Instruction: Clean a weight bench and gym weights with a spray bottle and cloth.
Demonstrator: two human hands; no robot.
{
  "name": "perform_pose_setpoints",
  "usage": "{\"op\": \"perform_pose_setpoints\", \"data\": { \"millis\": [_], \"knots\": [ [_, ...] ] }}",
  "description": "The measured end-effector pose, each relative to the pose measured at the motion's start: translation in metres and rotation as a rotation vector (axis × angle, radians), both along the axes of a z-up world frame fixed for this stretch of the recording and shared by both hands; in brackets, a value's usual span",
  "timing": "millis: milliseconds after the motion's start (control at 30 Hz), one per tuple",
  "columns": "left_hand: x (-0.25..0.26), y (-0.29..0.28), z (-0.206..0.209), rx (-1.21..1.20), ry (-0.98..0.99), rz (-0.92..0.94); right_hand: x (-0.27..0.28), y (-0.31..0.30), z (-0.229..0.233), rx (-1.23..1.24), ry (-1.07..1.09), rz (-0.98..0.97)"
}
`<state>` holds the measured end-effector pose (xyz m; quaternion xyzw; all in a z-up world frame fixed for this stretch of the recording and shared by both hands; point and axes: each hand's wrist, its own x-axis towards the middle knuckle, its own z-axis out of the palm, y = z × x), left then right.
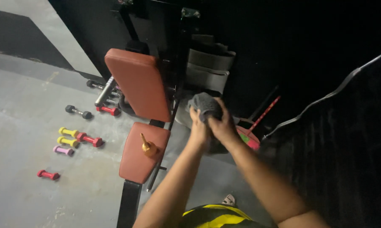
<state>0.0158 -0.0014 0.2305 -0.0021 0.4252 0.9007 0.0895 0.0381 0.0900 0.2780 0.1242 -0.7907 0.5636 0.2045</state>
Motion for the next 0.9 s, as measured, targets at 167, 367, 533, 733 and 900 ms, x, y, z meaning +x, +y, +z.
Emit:
{"op": "perform_pose_setpoints", "data": {
  "millis": [167,367,533,733,900],
  "knots": [
    [0.042,-0.004,0.033,-0.233,0.162,0.088,-0.028,0.034,-0.051,-0.162,-0.048,-0.091],
    [0.071,-0.018,0.049,-0.434,0.333,0.182,-0.04,0.051,-0.068,-0.313,-0.09,-0.179],
    [0.067,-0.049,0.047,-0.15,0.312,0.126,-0.028,0.099,-0.119,-0.641,-0.216,0.094],
    [0.057,-0.092,0.067,-0.138,0.011,0.182,0.043,-0.015,0.029,-0.571,-0.33,-0.201],
    [0.052,-0.096,0.039,-0.467,0.2,0.364,0.082,-0.088,0.065,0.118,0.244,0.191]
  ]
}}
